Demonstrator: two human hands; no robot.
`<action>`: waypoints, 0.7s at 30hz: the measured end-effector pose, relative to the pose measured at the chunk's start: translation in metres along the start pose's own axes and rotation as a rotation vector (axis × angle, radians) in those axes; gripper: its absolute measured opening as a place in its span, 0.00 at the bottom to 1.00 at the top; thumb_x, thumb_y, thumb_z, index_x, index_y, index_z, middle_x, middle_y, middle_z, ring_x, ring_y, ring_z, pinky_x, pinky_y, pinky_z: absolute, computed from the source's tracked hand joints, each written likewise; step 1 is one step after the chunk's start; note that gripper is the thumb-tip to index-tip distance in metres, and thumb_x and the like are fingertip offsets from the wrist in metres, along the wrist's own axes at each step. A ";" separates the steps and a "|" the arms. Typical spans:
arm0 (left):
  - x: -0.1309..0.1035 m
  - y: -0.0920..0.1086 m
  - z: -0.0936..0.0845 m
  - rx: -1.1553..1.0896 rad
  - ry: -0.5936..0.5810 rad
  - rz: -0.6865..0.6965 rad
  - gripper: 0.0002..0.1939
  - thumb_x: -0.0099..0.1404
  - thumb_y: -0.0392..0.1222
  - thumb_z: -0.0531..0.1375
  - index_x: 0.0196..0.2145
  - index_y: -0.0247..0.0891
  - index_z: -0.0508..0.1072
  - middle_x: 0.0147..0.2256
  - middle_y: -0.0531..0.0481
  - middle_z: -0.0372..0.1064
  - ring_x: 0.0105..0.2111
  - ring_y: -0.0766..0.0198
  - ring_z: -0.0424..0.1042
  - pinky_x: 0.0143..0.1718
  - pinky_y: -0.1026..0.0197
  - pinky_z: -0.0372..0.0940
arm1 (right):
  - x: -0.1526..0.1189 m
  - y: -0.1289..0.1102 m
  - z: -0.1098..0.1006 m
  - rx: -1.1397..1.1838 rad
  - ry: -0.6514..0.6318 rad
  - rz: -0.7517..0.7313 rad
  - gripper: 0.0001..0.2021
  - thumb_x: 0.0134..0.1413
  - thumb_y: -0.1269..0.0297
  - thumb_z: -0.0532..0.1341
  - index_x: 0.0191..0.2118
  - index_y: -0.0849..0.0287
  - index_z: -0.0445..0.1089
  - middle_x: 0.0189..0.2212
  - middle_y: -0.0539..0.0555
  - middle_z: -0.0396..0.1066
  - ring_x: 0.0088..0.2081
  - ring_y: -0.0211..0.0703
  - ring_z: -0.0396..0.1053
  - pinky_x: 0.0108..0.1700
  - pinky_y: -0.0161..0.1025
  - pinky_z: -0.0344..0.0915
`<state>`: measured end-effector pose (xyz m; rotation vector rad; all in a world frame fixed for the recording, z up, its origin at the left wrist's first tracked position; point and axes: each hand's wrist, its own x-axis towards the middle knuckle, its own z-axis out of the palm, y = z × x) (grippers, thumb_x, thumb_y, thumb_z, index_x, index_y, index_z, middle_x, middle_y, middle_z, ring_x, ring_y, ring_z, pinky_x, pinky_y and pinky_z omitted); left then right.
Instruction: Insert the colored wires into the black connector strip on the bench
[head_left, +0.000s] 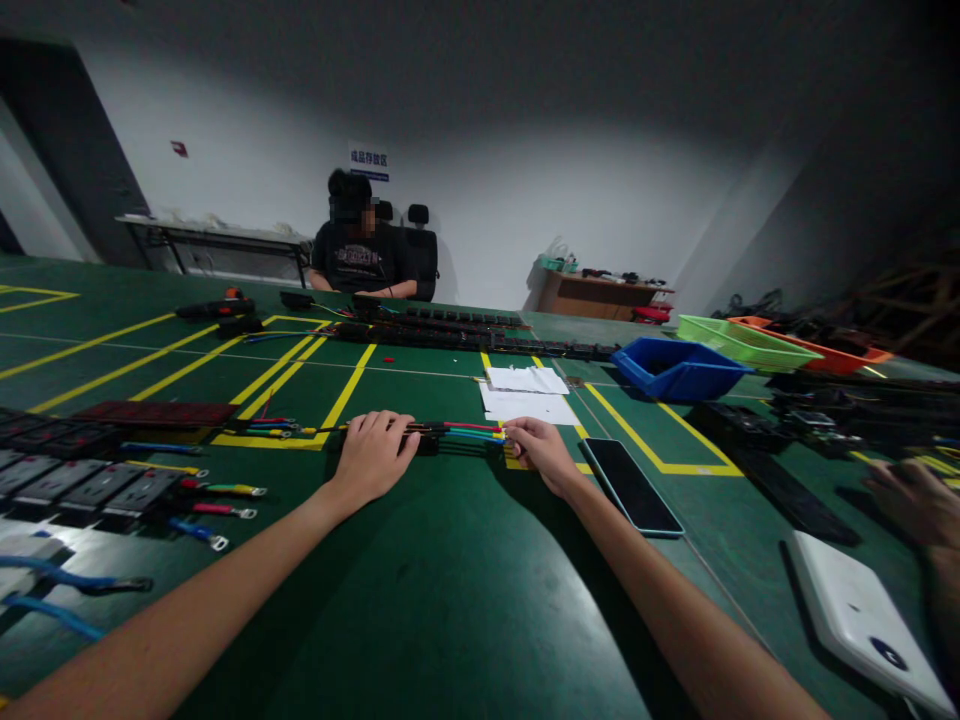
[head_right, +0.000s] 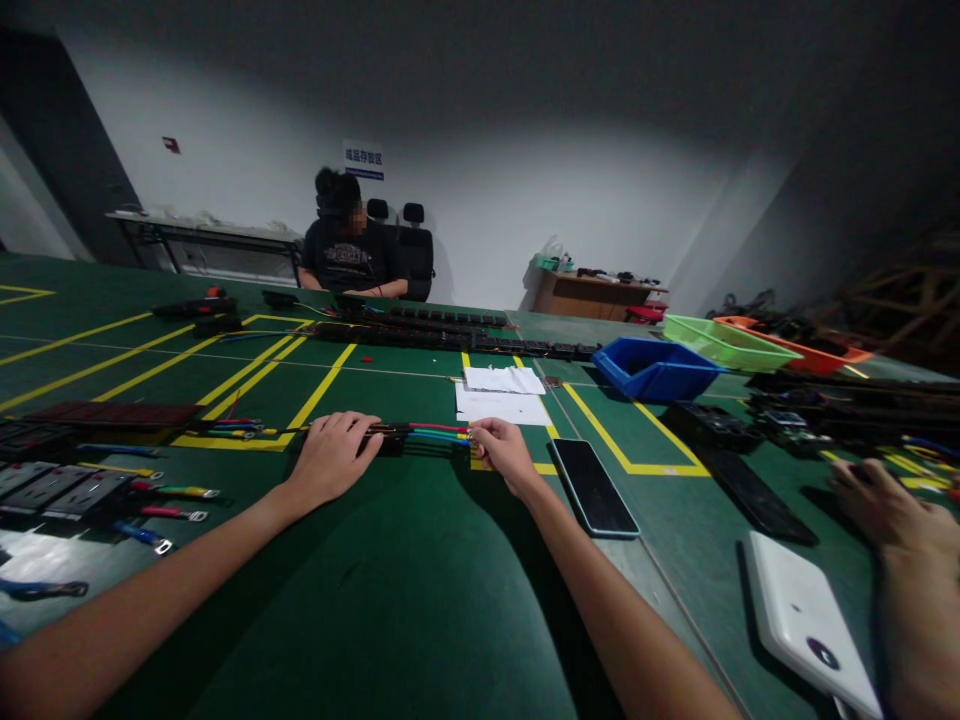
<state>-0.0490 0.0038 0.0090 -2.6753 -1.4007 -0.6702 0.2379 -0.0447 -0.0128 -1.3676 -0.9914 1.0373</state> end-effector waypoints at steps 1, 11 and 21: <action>0.000 0.001 0.000 0.006 0.003 0.001 0.26 0.75 0.55 0.44 0.53 0.38 0.75 0.49 0.40 0.74 0.51 0.49 0.70 0.55 0.42 0.60 | -0.001 0.000 -0.001 -0.001 -0.012 -0.008 0.18 0.40 0.52 0.71 0.34 0.60 0.72 0.18 0.45 0.64 0.19 0.31 0.58 0.19 0.29 0.51; -0.001 0.001 -0.001 -0.026 -0.009 -0.009 0.27 0.75 0.55 0.43 0.53 0.38 0.74 0.50 0.40 0.74 0.51 0.50 0.70 0.56 0.42 0.60 | -0.005 -0.001 -0.004 0.016 -0.051 -0.092 0.25 0.38 0.47 0.74 0.39 0.61 0.76 0.28 0.50 0.72 0.24 0.32 0.62 0.21 0.30 0.53; 0.000 0.000 0.000 -0.033 -0.005 -0.004 0.27 0.74 0.56 0.44 0.53 0.39 0.74 0.50 0.40 0.74 0.51 0.49 0.70 0.56 0.41 0.60 | -0.007 -0.002 -0.007 0.017 -0.071 -0.102 0.26 0.38 0.48 0.74 0.41 0.59 0.76 0.31 0.50 0.72 0.25 0.32 0.61 0.22 0.30 0.54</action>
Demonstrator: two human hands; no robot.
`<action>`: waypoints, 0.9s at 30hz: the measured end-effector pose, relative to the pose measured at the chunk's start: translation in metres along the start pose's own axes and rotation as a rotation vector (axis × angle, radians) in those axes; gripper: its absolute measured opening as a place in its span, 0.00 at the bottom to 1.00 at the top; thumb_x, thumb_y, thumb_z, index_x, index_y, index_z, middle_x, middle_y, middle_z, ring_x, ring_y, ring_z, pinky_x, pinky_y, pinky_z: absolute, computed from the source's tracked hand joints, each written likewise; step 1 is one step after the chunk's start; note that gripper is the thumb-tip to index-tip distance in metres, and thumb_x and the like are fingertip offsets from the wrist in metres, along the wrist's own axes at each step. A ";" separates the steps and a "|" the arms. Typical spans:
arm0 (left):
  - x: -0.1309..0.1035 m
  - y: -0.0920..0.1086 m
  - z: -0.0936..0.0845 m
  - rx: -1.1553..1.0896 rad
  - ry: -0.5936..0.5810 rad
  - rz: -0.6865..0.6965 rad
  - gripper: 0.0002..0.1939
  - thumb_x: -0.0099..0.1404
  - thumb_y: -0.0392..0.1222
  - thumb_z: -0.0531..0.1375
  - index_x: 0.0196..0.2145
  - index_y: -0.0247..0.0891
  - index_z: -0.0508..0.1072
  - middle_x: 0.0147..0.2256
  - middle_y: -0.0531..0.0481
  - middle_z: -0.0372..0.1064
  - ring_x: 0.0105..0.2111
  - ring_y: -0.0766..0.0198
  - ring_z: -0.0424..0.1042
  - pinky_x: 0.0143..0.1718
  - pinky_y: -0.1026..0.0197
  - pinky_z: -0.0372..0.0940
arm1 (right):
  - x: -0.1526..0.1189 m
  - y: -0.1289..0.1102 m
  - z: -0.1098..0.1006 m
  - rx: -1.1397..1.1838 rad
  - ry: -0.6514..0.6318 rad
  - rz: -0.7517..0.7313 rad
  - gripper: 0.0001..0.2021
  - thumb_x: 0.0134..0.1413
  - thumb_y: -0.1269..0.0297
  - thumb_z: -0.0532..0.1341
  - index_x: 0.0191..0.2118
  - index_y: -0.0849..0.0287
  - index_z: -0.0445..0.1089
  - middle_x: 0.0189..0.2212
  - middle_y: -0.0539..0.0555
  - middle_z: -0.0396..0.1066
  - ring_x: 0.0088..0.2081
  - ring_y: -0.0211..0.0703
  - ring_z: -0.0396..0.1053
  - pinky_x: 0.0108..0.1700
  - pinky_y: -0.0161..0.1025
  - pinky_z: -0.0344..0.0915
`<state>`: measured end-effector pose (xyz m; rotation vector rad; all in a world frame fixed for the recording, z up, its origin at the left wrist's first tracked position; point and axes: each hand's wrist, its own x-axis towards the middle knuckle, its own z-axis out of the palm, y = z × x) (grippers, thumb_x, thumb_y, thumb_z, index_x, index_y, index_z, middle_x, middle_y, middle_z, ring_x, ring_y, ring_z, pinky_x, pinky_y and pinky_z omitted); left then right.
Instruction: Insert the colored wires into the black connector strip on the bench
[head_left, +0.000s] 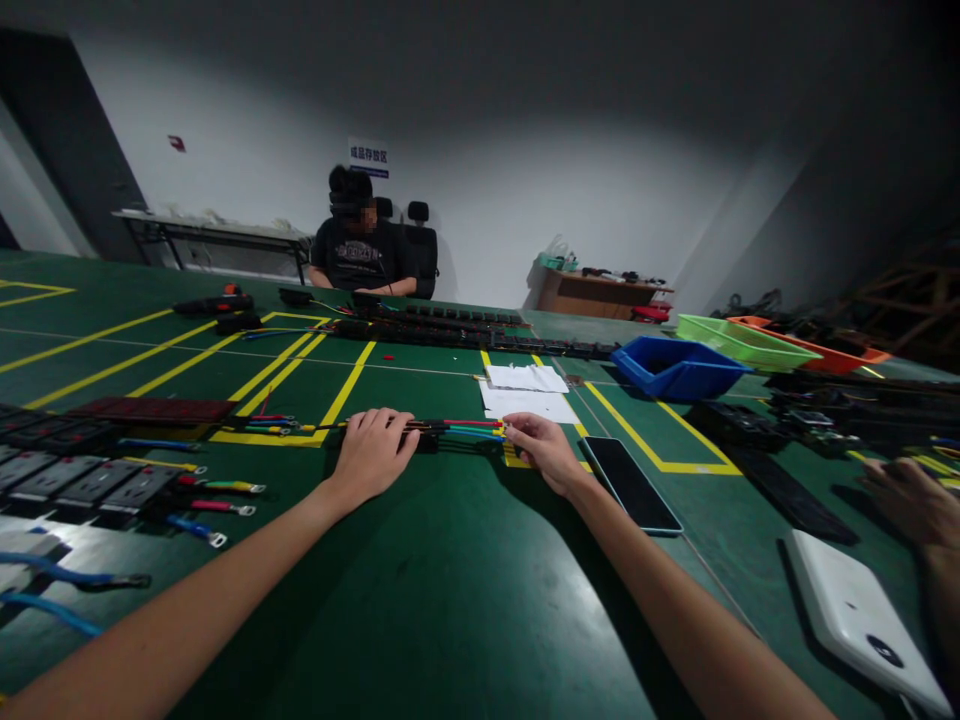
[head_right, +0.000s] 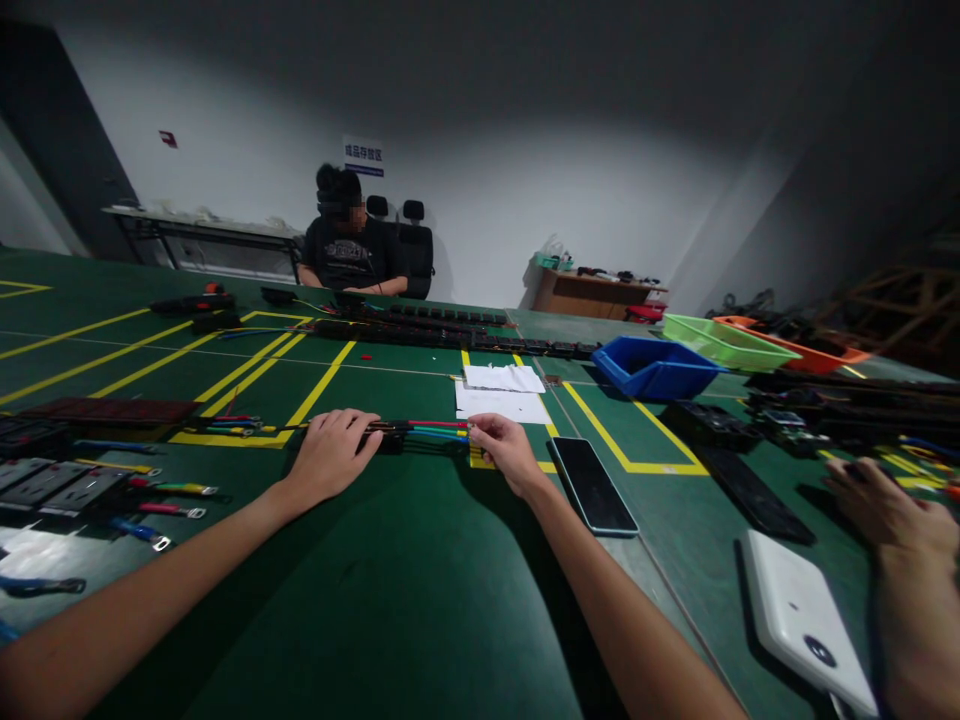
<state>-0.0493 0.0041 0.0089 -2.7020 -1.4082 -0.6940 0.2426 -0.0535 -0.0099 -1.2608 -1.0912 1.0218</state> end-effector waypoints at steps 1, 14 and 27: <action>0.000 0.000 0.000 -0.002 0.004 0.001 0.27 0.74 0.56 0.44 0.53 0.39 0.74 0.50 0.40 0.74 0.51 0.49 0.70 0.56 0.41 0.60 | -0.001 -0.001 0.000 -0.004 -0.005 -0.002 0.25 0.39 0.48 0.74 0.41 0.59 0.76 0.31 0.50 0.72 0.25 0.32 0.61 0.22 0.30 0.54; 0.000 0.001 0.001 0.024 -0.003 0.003 0.27 0.75 0.55 0.43 0.53 0.38 0.74 0.50 0.40 0.73 0.51 0.49 0.69 0.56 0.42 0.59 | 0.003 -0.002 0.001 -0.020 0.015 0.071 0.21 0.38 0.55 0.72 0.40 0.59 0.74 0.25 0.48 0.68 0.25 0.34 0.63 0.21 0.29 0.53; 0.000 0.002 -0.002 0.023 -0.005 0.002 0.27 0.74 0.55 0.44 0.53 0.38 0.74 0.49 0.40 0.74 0.51 0.49 0.70 0.55 0.41 0.60 | 0.007 0.001 0.007 -0.038 0.072 0.099 0.18 0.37 0.57 0.71 0.35 0.58 0.70 0.20 0.45 0.66 0.20 0.31 0.59 0.18 0.28 0.54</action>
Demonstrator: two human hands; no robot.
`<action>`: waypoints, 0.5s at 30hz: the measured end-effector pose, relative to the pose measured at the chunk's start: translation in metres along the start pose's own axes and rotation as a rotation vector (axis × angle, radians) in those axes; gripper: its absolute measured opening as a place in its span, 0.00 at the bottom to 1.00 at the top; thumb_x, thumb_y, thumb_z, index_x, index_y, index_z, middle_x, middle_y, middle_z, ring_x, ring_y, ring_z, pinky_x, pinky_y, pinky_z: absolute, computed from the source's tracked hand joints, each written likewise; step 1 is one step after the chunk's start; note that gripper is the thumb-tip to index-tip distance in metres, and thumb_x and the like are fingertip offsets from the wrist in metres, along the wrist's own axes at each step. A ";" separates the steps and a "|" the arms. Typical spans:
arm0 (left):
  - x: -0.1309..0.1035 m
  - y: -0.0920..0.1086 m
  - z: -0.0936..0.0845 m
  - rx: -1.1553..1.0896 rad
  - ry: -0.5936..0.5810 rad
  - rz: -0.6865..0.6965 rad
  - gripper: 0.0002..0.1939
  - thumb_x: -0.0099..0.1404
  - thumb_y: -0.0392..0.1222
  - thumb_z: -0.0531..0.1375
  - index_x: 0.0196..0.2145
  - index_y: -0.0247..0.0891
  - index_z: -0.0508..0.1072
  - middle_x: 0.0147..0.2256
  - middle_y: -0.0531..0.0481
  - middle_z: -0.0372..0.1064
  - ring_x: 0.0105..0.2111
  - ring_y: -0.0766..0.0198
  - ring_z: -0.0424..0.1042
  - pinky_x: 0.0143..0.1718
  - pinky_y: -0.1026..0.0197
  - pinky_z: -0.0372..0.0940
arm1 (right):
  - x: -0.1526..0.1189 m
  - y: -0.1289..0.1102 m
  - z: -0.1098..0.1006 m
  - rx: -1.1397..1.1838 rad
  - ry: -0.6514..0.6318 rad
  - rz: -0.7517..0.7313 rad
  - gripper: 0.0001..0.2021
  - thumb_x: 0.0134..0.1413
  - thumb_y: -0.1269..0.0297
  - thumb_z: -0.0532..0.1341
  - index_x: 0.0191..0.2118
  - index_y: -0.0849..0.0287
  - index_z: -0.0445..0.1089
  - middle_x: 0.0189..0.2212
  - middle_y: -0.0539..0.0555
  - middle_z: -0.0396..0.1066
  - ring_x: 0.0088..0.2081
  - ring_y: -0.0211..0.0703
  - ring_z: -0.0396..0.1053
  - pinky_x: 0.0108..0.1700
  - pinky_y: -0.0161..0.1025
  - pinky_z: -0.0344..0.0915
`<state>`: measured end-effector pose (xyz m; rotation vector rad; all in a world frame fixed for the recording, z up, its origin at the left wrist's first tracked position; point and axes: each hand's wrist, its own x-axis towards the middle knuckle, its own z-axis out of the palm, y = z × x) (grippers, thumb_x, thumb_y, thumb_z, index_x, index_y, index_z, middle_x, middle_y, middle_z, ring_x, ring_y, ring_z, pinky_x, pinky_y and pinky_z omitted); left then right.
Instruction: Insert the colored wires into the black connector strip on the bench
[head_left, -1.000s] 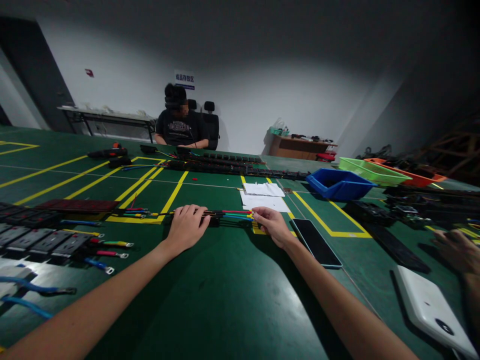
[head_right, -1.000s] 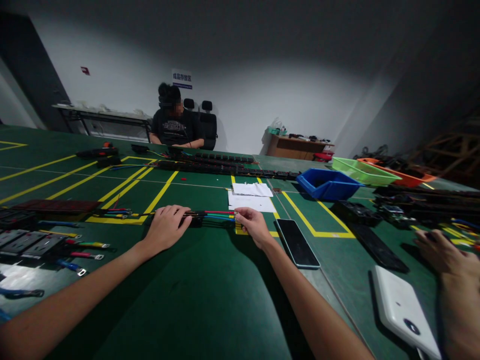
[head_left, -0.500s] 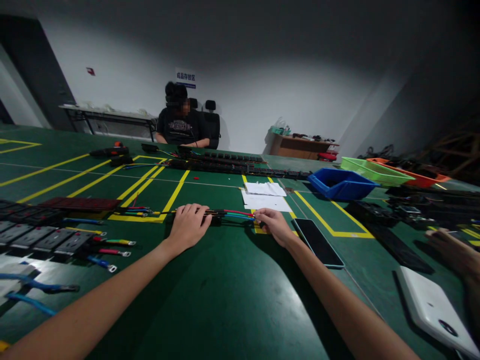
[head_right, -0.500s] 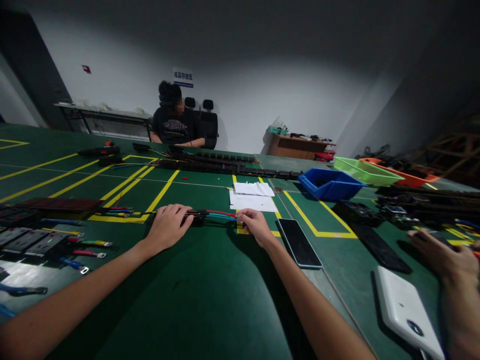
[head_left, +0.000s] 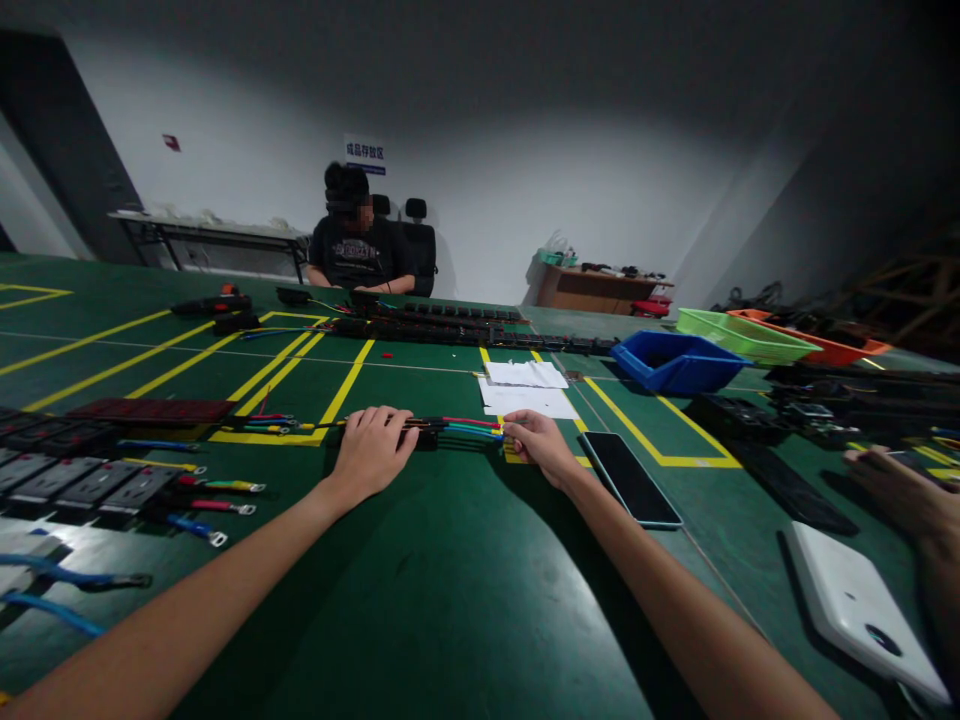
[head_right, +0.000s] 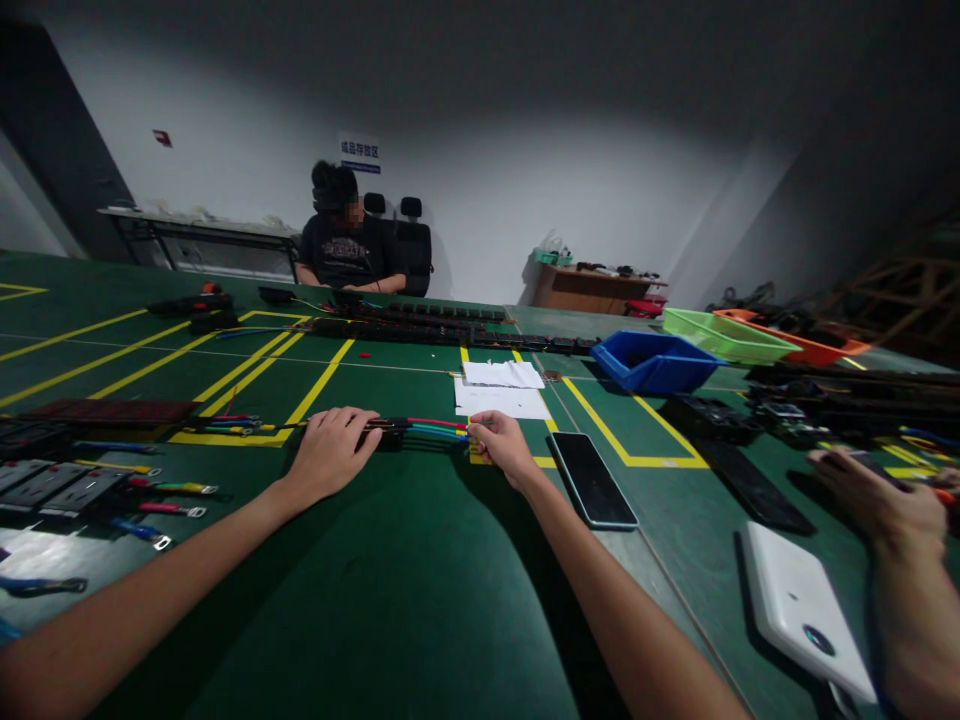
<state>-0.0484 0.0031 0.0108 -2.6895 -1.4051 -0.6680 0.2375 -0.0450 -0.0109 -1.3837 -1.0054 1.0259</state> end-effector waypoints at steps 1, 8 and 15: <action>0.000 0.000 0.000 -0.005 0.001 -0.001 0.27 0.74 0.55 0.44 0.53 0.39 0.74 0.49 0.40 0.74 0.51 0.48 0.70 0.55 0.41 0.60 | 0.000 0.000 0.000 -0.006 -0.003 -0.002 0.17 0.38 0.56 0.71 0.34 0.58 0.70 0.20 0.46 0.66 0.20 0.31 0.60 0.18 0.28 0.56; 0.000 0.000 -0.001 -0.013 -0.006 -0.001 0.27 0.74 0.55 0.44 0.53 0.37 0.74 0.50 0.40 0.73 0.51 0.49 0.70 0.56 0.42 0.60 | -0.003 0.002 -0.001 -0.059 -0.022 -0.044 0.17 0.42 0.51 0.70 0.30 0.59 0.70 0.21 0.48 0.67 0.21 0.33 0.62 0.19 0.29 0.58; -0.001 0.000 0.001 -0.012 0.007 -0.002 0.26 0.74 0.55 0.45 0.53 0.39 0.74 0.50 0.40 0.74 0.51 0.49 0.70 0.56 0.41 0.60 | -0.003 0.002 -0.006 -0.012 -0.048 -0.087 0.23 0.39 0.46 0.73 0.35 0.60 0.74 0.23 0.48 0.68 0.23 0.33 0.62 0.21 0.30 0.57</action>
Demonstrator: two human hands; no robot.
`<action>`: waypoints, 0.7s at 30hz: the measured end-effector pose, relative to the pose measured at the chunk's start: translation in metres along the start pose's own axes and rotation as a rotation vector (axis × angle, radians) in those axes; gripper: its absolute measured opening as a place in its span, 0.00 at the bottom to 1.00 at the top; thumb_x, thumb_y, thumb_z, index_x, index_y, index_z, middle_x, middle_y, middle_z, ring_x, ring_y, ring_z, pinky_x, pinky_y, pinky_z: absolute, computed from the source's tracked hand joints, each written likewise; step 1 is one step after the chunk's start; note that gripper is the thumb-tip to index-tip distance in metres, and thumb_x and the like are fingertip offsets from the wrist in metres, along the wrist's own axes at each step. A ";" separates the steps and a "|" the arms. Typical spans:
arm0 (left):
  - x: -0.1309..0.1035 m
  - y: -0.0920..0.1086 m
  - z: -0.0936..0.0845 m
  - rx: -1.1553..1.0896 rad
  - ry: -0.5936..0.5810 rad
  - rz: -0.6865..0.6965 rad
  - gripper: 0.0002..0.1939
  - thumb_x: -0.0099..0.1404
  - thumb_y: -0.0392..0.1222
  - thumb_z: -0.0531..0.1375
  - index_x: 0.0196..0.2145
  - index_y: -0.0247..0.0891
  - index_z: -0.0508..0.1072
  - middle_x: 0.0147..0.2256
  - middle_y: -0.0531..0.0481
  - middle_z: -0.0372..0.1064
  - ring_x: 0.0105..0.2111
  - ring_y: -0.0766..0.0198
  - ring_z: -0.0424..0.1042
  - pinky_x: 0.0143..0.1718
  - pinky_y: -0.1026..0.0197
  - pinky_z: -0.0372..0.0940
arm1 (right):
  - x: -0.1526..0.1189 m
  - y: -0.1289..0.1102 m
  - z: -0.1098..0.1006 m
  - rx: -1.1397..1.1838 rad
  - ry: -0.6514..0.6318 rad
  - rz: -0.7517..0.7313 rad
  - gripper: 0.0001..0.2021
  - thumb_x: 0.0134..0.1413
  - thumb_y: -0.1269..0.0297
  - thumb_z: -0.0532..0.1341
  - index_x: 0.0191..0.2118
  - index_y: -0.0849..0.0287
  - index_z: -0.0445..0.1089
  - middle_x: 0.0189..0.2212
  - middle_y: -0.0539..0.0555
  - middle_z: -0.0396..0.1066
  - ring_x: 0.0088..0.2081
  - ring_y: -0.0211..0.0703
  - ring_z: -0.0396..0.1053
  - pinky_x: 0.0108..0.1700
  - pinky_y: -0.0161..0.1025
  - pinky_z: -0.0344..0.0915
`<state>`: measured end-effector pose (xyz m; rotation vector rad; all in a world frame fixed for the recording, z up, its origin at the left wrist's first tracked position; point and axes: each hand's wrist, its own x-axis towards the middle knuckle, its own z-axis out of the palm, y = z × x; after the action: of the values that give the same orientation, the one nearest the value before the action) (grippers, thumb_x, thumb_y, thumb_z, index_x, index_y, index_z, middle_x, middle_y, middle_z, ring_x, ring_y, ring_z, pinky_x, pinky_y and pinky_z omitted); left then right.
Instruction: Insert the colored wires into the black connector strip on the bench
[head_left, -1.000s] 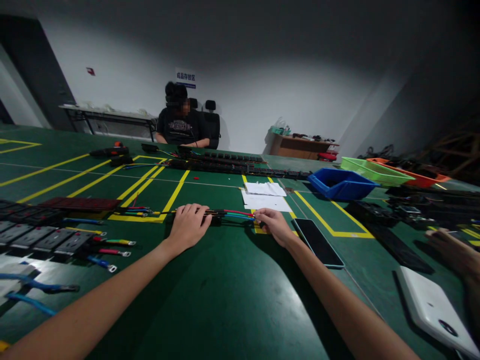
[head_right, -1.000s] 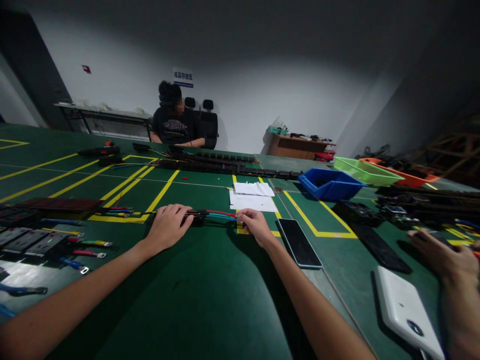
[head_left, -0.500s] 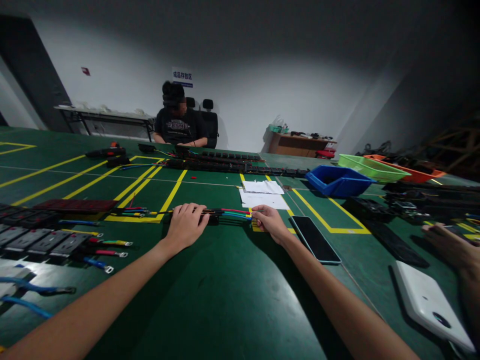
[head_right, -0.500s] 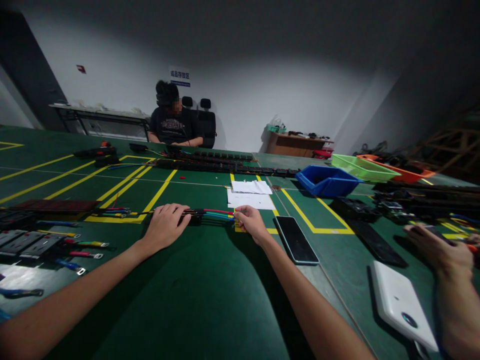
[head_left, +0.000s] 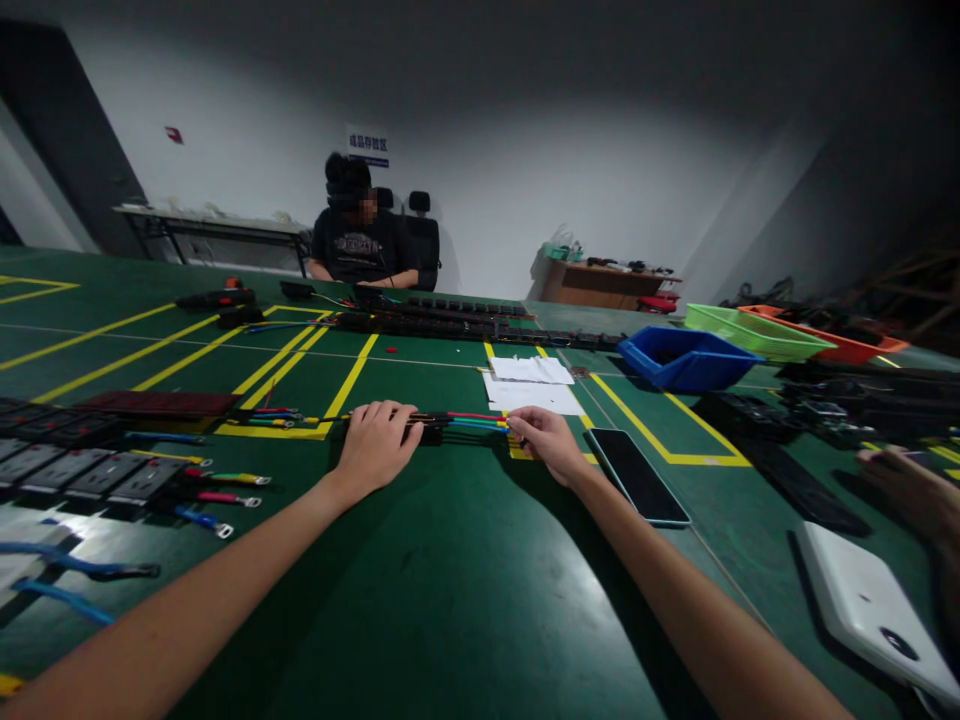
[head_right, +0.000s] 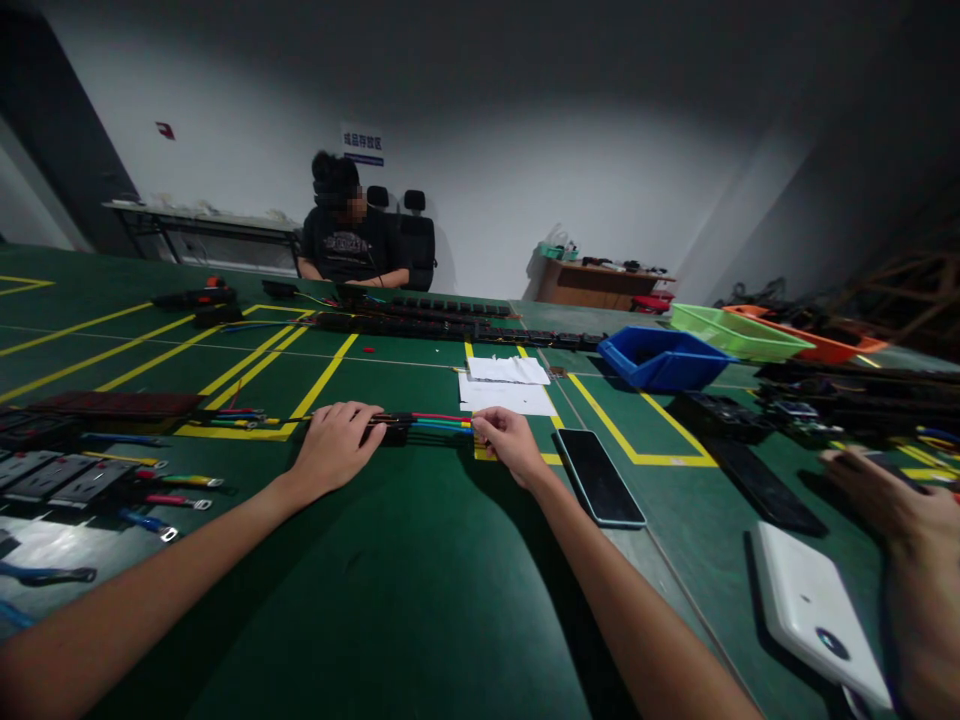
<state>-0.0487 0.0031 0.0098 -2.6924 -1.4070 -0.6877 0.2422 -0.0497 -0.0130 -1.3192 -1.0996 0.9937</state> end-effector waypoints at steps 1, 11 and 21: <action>0.000 0.000 0.000 -0.004 -0.002 0.000 0.26 0.74 0.55 0.44 0.53 0.39 0.74 0.50 0.40 0.74 0.51 0.49 0.70 0.56 0.41 0.60 | 0.000 0.001 0.000 0.000 -0.004 -0.008 0.23 0.39 0.46 0.73 0.36 0.60 0.75 0.25 0.48 0.69 0.24 0.33 0.63 0.21 0.30 0.57; 0.000 0.001 -0.001 -0.010 -0.013 0.003 0.27 0.74 0.55 0.44 0.53 0.38 0.74 0.50 0.40 0.73 0.51 0.49 0.69 0.56 0.41 0.60 | -0.001 0.001 -0.001 0.008 -0.013 -0.022 0.19 0.41 0.53 0.72 0.38 0.59 0.76 0.29 0.49 0.71 0.25 0.33 0.62 0.21 0.31 0.56; -0.001 -0.001 0.001 -0.021 -0.013 0.004 0.27 0.74 0.56 0.44 0.54 0.37 0.74 0.50 0.40 0.73 0.51 0.49 0.69 0.57 0.41 0.59 | 0.000 -0.007 0.001 -0.019 -0.029 0.100 0.13 0.39 0.61 0.68 0.33 0.60 0.74 0.22 0.47 0.67 0.21 0.32 0.59 0.20 0.29 0.53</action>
<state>-0.0492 0.0034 0.0084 -2.7198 -1.4040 -0.6904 0.2413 -0.0495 -0.0059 -1.3901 -1.0755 1.0812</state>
